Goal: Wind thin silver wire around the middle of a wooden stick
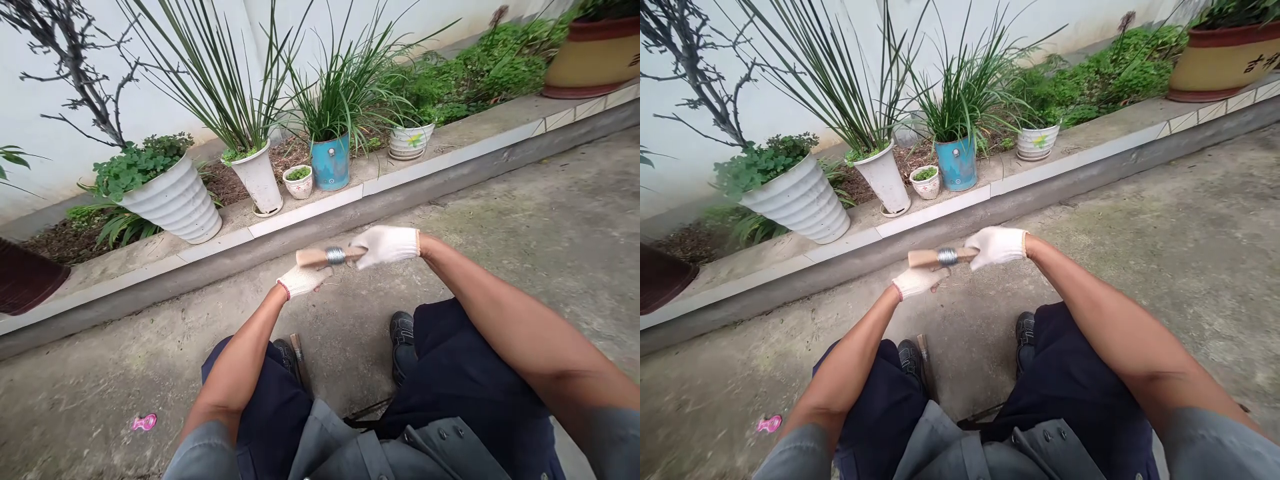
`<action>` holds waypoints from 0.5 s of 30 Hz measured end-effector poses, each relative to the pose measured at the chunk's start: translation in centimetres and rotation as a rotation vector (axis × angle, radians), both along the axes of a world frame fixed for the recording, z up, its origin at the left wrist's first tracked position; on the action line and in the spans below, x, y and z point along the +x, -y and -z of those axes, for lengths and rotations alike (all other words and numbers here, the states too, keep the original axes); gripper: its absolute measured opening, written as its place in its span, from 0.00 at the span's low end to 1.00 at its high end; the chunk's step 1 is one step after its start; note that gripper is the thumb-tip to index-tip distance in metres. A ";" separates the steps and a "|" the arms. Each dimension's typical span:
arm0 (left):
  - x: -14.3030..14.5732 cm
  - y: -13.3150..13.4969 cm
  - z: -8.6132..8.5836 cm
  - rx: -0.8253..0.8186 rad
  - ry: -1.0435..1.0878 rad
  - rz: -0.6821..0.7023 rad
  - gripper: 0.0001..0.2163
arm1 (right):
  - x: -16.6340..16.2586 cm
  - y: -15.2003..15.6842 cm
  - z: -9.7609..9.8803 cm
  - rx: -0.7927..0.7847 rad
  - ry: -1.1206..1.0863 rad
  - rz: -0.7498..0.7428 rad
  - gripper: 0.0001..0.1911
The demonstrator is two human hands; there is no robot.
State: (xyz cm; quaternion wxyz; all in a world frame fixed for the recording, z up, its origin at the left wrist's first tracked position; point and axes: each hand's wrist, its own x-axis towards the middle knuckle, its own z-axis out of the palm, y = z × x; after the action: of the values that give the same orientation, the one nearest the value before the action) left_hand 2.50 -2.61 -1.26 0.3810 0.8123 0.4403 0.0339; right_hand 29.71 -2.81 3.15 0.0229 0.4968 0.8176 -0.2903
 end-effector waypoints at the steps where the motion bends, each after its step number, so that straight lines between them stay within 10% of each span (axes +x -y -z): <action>1: 0.2 0.2 0.2 -0.010 0.016 -0.006 0.17 | 0.0 -0.4 0.0 0.056 0.007 0.063 0.18; 9: 0.9 0.8 0.0 0.001 0.005 0.029 0.16 | -0.7 -2.2 1.9 0.238 0.359 0.356 0.21; 15: 0.1 0.3 -0.8 0.142 -0.078 0.047 0.18 | -1.0 -0.4 2.9 -0.045 0.358 0.004 0.11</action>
State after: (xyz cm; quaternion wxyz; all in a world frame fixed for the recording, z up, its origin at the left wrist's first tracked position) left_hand 2.63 -2.91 -0.50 0.3056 0.8481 0.4322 0.0246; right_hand 28.68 -2.36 0.25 0.1786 0.5415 0.7927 -0.2157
